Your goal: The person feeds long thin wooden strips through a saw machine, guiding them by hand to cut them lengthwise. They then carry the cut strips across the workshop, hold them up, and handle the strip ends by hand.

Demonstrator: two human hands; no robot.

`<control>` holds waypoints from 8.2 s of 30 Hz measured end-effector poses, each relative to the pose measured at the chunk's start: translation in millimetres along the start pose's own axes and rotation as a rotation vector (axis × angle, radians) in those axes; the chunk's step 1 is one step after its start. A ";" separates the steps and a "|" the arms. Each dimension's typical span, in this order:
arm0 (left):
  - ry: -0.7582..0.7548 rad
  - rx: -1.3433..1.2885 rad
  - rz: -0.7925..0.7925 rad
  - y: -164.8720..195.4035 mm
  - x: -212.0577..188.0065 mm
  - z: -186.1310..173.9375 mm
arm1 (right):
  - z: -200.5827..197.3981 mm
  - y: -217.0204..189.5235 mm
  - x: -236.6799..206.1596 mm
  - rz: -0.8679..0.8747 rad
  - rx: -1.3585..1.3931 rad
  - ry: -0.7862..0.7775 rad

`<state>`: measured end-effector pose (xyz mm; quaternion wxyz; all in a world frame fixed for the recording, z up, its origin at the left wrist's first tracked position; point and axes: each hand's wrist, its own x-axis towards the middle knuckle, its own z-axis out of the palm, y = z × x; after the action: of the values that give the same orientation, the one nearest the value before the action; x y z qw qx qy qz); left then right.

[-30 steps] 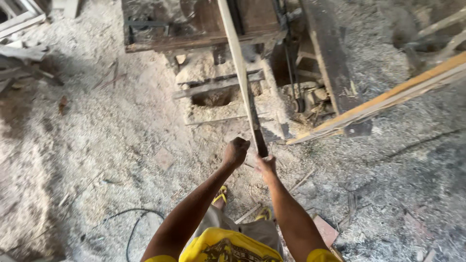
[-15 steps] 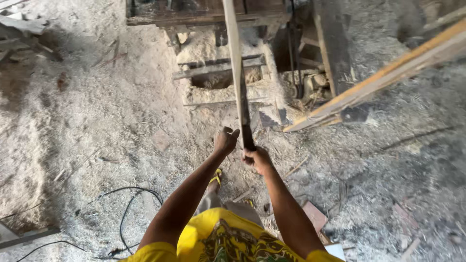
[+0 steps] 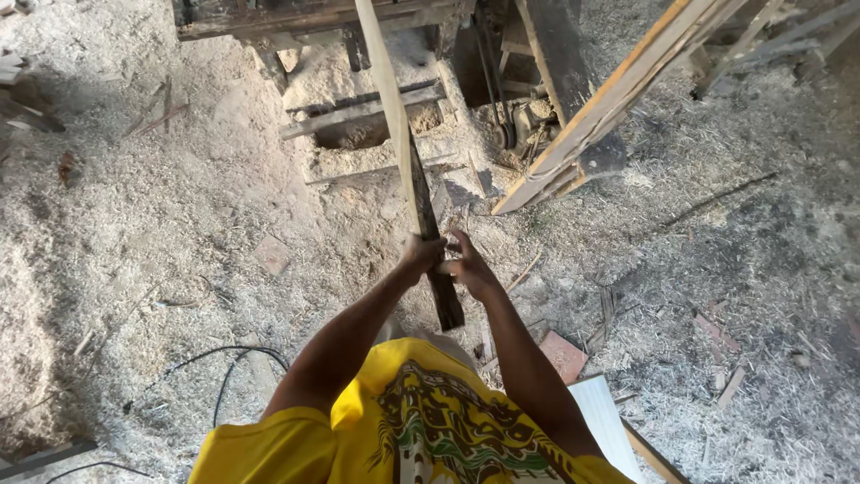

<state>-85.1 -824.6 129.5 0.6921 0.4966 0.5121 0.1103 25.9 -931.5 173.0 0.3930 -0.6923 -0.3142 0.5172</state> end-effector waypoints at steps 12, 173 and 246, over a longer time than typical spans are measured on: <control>-0.502 0.298 0.005 -11.6 -47.5 -4.0 | 28.9 -50.4 51.9 0.107 -0.408 0.176; 0.204 0.577 -0.052 18.8 148.6 -88.4 | 97.6 32.2 174.7 0.127 -0.662 -0.128; 0.170 0.487 -0.080 80.4 274.5 -141.7 | 97.5 0.7 305.2 0.238 -0.672 -0.111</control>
<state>-48.6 -522.9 31.9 0.5104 0.6169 0.5992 -0.0023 13.7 -653.7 14.0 0.0626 -0.7854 -0.4049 0.4640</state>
